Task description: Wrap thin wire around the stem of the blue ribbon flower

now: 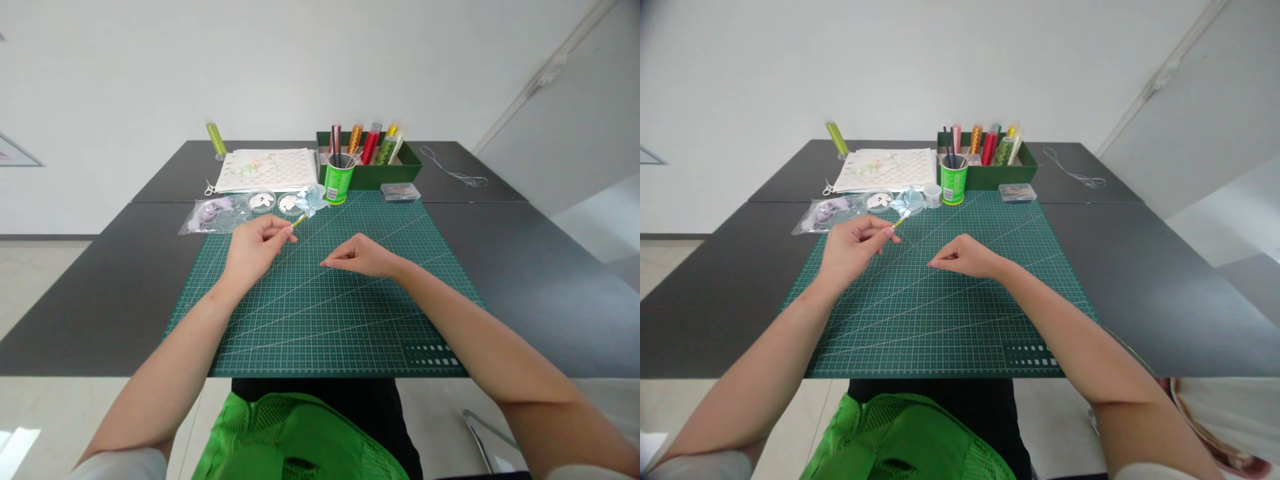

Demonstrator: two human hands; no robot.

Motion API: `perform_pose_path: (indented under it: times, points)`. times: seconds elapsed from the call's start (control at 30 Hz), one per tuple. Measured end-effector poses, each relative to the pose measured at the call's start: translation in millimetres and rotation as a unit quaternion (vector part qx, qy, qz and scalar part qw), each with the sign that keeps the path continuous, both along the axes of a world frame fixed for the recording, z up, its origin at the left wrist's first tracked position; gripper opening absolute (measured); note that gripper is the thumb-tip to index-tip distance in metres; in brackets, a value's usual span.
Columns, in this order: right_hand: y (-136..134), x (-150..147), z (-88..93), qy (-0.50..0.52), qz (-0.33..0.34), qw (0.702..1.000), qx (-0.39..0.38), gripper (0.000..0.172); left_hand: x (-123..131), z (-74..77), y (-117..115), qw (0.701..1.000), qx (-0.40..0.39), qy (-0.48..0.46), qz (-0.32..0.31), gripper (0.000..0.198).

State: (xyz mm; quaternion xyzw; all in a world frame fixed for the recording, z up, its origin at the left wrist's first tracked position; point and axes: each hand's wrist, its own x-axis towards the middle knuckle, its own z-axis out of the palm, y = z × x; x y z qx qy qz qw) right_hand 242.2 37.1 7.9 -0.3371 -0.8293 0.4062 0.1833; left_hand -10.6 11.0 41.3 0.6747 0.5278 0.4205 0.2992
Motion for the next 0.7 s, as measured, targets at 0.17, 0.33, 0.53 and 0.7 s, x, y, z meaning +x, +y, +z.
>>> perform_pose_path:
  times: [0.17,0.33,0.53,0.7]
  points:
    - [-11,-3,16.0,-0.002,0.070,0.998,-0.008,0.035,1,-5.3,1,1.000,-0.005,0.014,0.004,0.020]
    - [-22,-1,28.8,0.047,0.094,0.994,-0.040,0.031,3,-13.9,3,0.998,-0.029,0.049,-0.008,0.021]
    - [-32,-1,41.9,0.152,0.015,0.988,-0.021,0.028,13,-19.4,-5,0.980,-0.042,0.147,-0.124,0.015]
    - [-31,-2,44.0,0.159,-0.042,0.986,0.019,0.038,21,-16.8,-17,0.960,-0.041,0.176,-0.214,0.016]
